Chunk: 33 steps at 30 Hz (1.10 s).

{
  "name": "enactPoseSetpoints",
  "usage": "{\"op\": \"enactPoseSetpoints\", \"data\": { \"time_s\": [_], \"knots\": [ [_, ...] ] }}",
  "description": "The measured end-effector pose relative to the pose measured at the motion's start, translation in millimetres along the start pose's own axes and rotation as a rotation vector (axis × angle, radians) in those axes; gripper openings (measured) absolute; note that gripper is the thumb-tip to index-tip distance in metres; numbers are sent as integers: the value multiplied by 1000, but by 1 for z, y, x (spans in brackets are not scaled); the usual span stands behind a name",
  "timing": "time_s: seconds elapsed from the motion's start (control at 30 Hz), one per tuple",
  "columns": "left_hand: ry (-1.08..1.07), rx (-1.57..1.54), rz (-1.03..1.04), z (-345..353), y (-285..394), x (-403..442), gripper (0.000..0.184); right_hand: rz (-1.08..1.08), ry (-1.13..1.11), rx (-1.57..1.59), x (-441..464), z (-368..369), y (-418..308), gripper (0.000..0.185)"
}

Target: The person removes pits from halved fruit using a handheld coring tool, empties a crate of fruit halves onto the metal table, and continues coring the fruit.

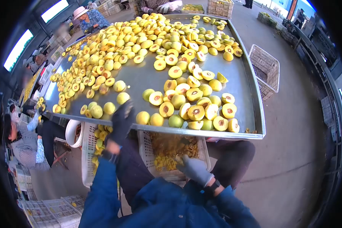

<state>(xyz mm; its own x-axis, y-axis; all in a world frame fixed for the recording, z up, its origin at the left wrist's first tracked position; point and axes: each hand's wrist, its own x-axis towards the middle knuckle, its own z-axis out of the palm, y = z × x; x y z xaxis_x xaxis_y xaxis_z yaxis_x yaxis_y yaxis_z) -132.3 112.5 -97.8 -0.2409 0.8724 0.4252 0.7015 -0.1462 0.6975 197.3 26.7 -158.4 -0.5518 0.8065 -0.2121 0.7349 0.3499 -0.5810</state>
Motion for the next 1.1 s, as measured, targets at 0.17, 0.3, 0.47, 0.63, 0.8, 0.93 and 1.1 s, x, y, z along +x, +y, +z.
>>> {"op": "enactPoseSetpoints", "data": {
  "time_s": [0.17,0.3,0.47,0.63,0.8,0.93,1.1],
  "knots": [
    [-230,493,53,102,9,67,41,-9,129,95,-6,4,26,35],
    [-191,-217,25,119,-29,75,39,-12,151,199,1,-37,9,32],
    [-193,-646,-354,76,15,56,43,-131,375,542,60,-92,-20,36],
    [-243,-520,-170,31,92,-10,43,-30,427,761,97,-93,-71,34],
    [236,-1450,-570,31,141,-70,53,151,80,1207,58,-90,-118,37],
    [242,-471,-127,20,141,-90,33,-85,380,473,22,-76,-112,24],
    [234,-440,-138,5,159,-80,30,-370,601,151,5,-72,-111,15]
  ]
}}
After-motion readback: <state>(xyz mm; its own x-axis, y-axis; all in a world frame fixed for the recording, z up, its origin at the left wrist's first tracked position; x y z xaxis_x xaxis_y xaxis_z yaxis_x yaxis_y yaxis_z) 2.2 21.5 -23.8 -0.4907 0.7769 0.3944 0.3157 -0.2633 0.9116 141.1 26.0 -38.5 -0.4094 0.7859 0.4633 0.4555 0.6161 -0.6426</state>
